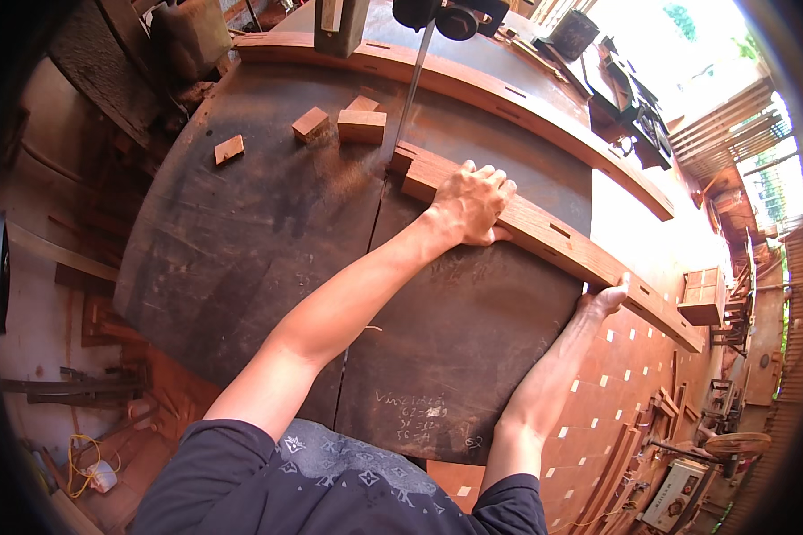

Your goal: The person uses a bandsaw to cut a long wooden plank into smaller pieces. They align the plank with the blade, feed it through, and remove the cut sections, repeating the process several times.

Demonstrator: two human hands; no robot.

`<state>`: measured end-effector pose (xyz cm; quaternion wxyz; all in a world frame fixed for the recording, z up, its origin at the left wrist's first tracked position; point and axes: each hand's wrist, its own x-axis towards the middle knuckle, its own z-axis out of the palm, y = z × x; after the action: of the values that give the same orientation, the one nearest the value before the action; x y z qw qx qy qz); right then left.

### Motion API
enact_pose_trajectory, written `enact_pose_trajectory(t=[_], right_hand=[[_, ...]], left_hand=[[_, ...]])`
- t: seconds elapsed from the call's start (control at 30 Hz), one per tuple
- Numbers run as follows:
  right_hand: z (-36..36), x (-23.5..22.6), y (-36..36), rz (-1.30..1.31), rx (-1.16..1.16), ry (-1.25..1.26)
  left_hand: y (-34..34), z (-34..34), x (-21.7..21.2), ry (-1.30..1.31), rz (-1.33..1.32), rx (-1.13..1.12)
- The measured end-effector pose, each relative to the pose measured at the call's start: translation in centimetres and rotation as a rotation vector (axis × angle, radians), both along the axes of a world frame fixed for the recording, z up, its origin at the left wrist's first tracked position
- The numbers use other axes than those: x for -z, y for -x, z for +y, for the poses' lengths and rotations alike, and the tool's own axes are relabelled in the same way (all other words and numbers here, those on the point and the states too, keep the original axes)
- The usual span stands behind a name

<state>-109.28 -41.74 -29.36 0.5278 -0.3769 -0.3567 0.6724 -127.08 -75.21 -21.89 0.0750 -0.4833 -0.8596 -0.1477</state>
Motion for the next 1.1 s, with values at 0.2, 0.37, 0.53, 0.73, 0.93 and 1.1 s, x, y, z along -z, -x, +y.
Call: enact_pose_trajectory(t=[0.2,0.37,0.53,0.73,0.93,1.1], right_hand=[[-2.4,-1.2,0.5,-0.078,0.125,0.063],[-0.5,-0.5,-3.6,-0.252,0.026,0.076],[-5.9,-2.9,0.2,-0.526,-0.054,0.264],[-7.6,-1.9,-1.0,-0.917,0.096,-0.116],[-25.2,-7.2,-3.2,-0.011,-0.34,0.345],[-24.9,-6.6,0.0,0.249,-0.065,0.428]], left_hand=[[-1.1,-0.4,-0.4,0.041,-0.019,-0.004],[-7.6,-0.8,-0.7,0.06,-0.118,0.025],[-8.4,-4.2,-4.1,0.311,-0.101,0.019],[-7.1,-1.9,-9.6,0.522,-0.385,0.333],[-8.0,-1.6,-10.8,0.492,-0.373,0.425],[-9.3,-1.0,-11.6,0.484,-0.463,0.41]])
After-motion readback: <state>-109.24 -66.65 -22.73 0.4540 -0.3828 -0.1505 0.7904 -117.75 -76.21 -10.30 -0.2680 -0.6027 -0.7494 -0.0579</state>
